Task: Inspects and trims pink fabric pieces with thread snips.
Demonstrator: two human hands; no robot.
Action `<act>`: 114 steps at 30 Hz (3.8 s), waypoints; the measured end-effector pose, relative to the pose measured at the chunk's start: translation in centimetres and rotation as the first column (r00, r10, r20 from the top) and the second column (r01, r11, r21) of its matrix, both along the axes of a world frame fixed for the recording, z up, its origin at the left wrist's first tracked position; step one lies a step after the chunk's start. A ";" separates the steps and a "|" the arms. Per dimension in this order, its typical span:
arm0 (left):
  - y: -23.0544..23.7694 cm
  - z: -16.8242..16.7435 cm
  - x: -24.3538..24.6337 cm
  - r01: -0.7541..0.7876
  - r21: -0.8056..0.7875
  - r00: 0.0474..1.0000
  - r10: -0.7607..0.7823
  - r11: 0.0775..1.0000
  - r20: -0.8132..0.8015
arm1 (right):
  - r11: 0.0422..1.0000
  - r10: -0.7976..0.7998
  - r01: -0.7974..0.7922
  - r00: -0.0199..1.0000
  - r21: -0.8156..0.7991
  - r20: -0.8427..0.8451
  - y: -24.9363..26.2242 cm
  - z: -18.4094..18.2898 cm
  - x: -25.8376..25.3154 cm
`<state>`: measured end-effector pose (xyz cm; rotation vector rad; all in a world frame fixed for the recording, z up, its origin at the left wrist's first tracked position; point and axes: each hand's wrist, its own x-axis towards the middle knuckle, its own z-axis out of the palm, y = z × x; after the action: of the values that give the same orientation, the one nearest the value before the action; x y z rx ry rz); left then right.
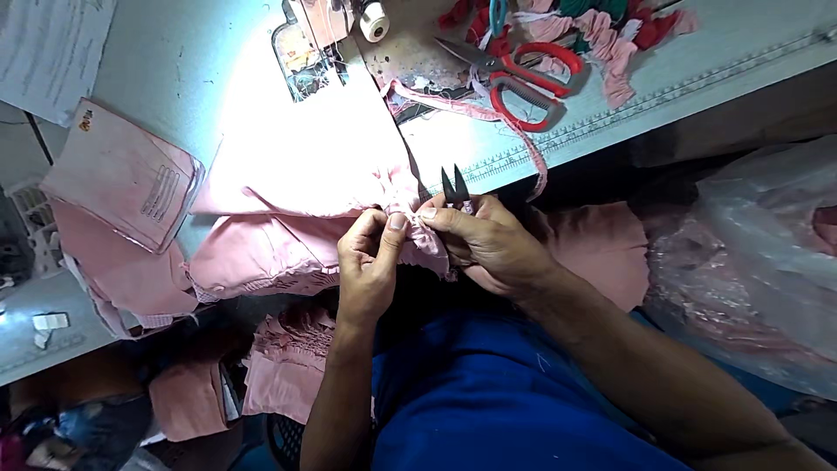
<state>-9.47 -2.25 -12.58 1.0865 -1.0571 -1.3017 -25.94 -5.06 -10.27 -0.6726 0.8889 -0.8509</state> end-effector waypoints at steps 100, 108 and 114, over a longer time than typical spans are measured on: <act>0.2 1.0 -1.2 -0.167 -0.072 0.941 0.181 0.983 0.287 | 0.986 0.139 -0.162 0.934 -0.042 -0.328 1.9 1.6 -0.9; 0.4 0.8 -1.3 -0.167 -0.068 0.937 0.180 0.984 0.298 | 0.986 0.169 -0.161 0.933 0.050 -0.317 1.4 1.3 -0.8; 0.4 0.7 -1.4 -0.155 -0.064 0.937 0.167 0.986 0.307 | 0.991 0.133 -0.131 0.937 0.028 -0.321 1.3 1.0 -0.6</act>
<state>-10.85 -1.88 -11.87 1.3496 -1.1921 -0.9945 -26.55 -3.80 -9.25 -0.8726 1.1258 -0.6251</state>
